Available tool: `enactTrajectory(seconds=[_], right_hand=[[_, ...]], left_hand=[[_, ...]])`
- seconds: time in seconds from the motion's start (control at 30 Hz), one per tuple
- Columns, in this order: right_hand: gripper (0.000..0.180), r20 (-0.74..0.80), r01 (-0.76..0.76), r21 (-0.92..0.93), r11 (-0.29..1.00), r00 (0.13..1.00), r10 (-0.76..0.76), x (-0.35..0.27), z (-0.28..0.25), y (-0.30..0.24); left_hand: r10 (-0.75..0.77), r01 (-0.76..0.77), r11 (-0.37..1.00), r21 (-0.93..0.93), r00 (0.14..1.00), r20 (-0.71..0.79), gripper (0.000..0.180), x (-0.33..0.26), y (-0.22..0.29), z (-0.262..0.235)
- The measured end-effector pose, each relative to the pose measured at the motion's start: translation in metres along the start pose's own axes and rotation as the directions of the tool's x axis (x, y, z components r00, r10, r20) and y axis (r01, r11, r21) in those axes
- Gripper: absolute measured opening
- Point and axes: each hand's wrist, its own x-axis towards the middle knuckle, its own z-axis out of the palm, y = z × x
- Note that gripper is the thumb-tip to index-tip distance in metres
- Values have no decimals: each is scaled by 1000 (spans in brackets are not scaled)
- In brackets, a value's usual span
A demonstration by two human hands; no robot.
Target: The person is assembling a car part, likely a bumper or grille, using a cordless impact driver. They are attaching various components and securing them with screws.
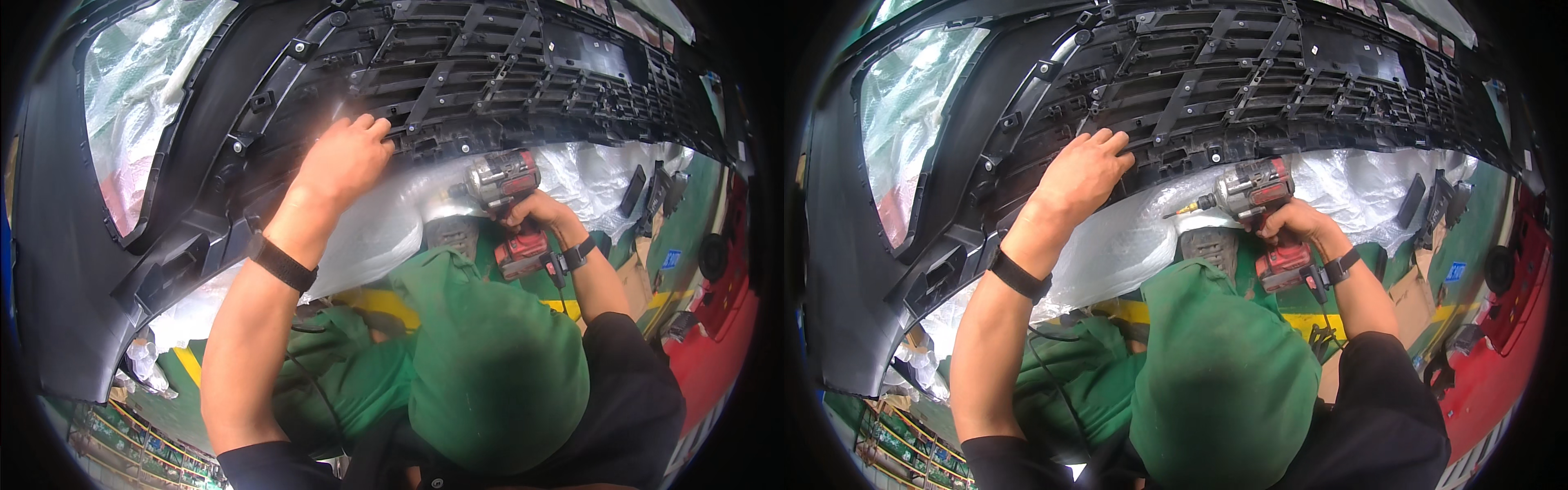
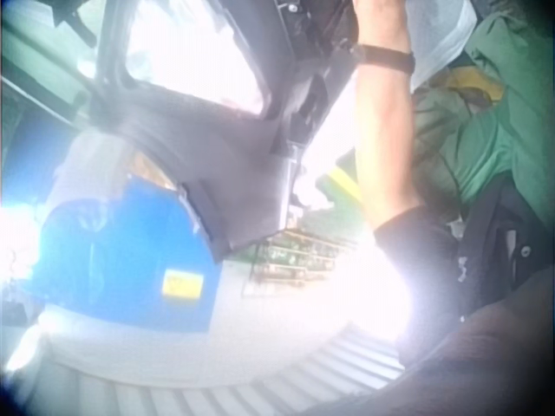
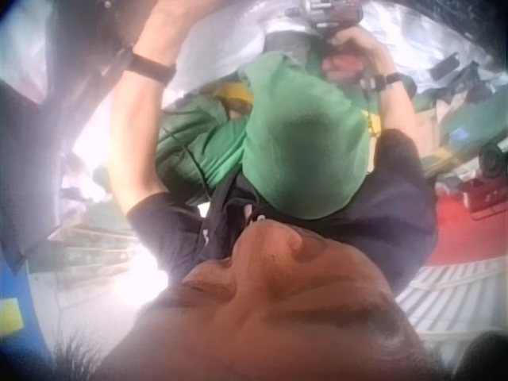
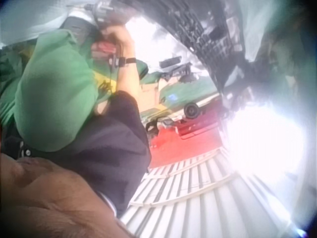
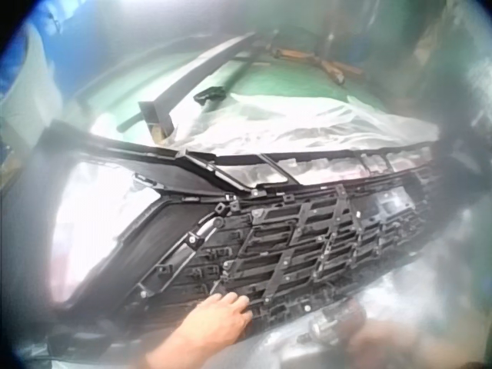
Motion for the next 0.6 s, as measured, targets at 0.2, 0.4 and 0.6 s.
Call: enactTrajectory(seconds=[0.2, 0.4, 0.6], right_hand=[[38, -23, -78, 20, 997, 997, 79, 16, -8, 9], [36, 15, -86, 86, 993, 996, 85, 29, -19, 27], [32, 34, -96, 173, 980, 995, 92, 30, -16, 28]], left_hand=[[-32, 32, 999, 14, 999, -2, 16, 0, 4, 4], [-123, 115, 988, -103, 990, -73, 16, -6, 4, 4], [-365, 252, 820, -514, 922, -130, 14, -31, 12, -19]])
